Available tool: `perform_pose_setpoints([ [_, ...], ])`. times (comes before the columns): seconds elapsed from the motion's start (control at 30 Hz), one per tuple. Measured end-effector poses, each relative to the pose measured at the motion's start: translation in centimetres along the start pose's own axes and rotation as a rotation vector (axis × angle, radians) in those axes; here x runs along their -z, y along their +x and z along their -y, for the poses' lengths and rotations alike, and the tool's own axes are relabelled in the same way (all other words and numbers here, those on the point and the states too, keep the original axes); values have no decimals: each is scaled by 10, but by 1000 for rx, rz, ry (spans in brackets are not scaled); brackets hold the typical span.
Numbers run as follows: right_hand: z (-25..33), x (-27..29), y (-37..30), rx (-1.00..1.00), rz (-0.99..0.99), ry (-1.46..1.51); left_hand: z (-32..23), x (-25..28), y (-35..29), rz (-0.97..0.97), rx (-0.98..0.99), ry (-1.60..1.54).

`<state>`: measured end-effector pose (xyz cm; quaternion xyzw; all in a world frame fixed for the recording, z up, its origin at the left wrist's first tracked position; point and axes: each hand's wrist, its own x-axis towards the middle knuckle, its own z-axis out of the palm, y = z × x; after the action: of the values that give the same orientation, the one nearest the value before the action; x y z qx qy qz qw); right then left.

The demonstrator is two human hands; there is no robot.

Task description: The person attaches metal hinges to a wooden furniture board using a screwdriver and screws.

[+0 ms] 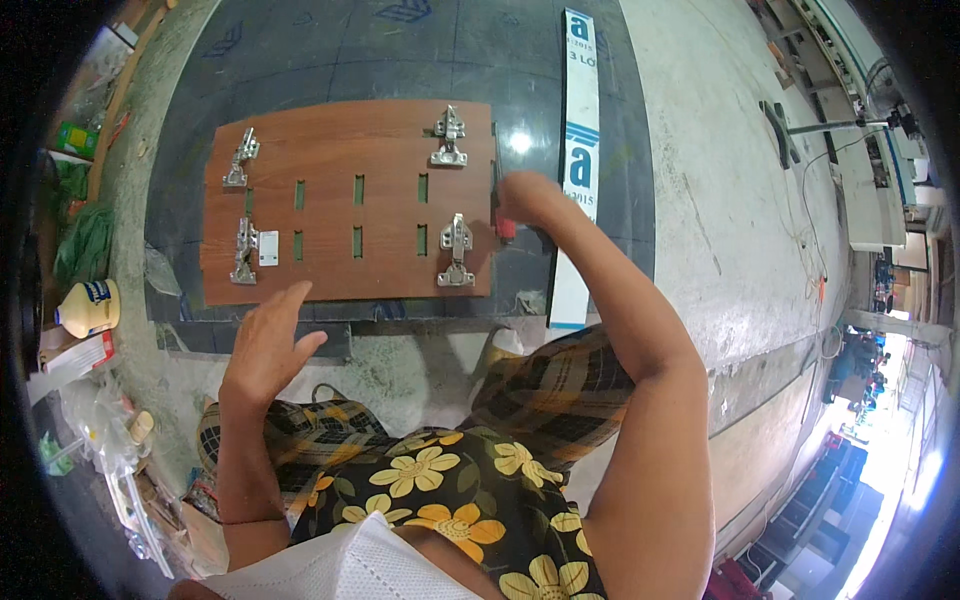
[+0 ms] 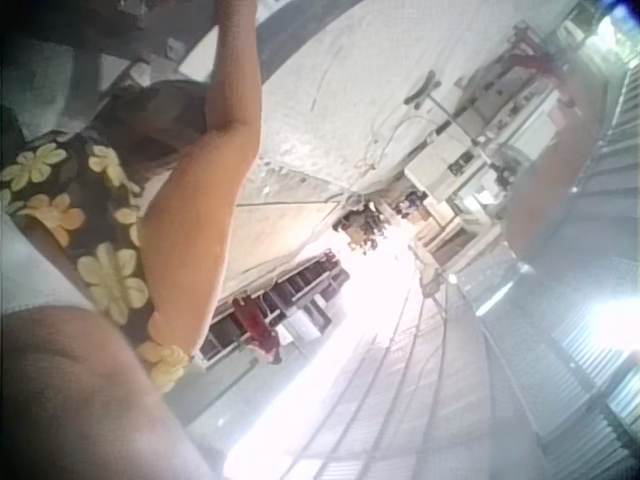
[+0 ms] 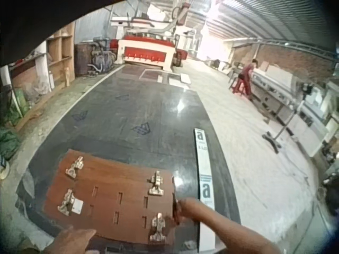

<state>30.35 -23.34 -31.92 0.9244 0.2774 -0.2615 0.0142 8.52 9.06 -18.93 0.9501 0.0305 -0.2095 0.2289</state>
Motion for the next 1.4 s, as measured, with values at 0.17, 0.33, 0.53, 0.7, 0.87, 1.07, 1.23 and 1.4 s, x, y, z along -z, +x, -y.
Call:
perform_pose_setpoints([
  [0.17, -27, -52, 7, -459, 256, 506, -10, -9, -7, 91, -32, -22],
  [0.33, -9, -55, 4, -470, 261, 532, -10, -18, -8, -54, -110, 67],
  [0.53, -13, -72, -1, -592, 181, 628, -17, -12, -2, 105, 14, 46],
  [0.7, -28, -82, 13, -615, 188, 719, -20, -13, 5, 103, -25, 48],
  [0.87, -120, -81, 12, -302, 130, 622, -24, -17, 20, 113, -92, 61],
  [1.07, -92, 15, -11, -492, -403, 454, -10, -20, 9, 49, -81, 52],
  [1.23, -54, 88, -35, -381, -768, 357, 3, -21, 12, 19, -20, 39],
  [1.4, -13, 131, -57, -73, -989, 549, 17, -7, 16, -26, 60, 14],
])
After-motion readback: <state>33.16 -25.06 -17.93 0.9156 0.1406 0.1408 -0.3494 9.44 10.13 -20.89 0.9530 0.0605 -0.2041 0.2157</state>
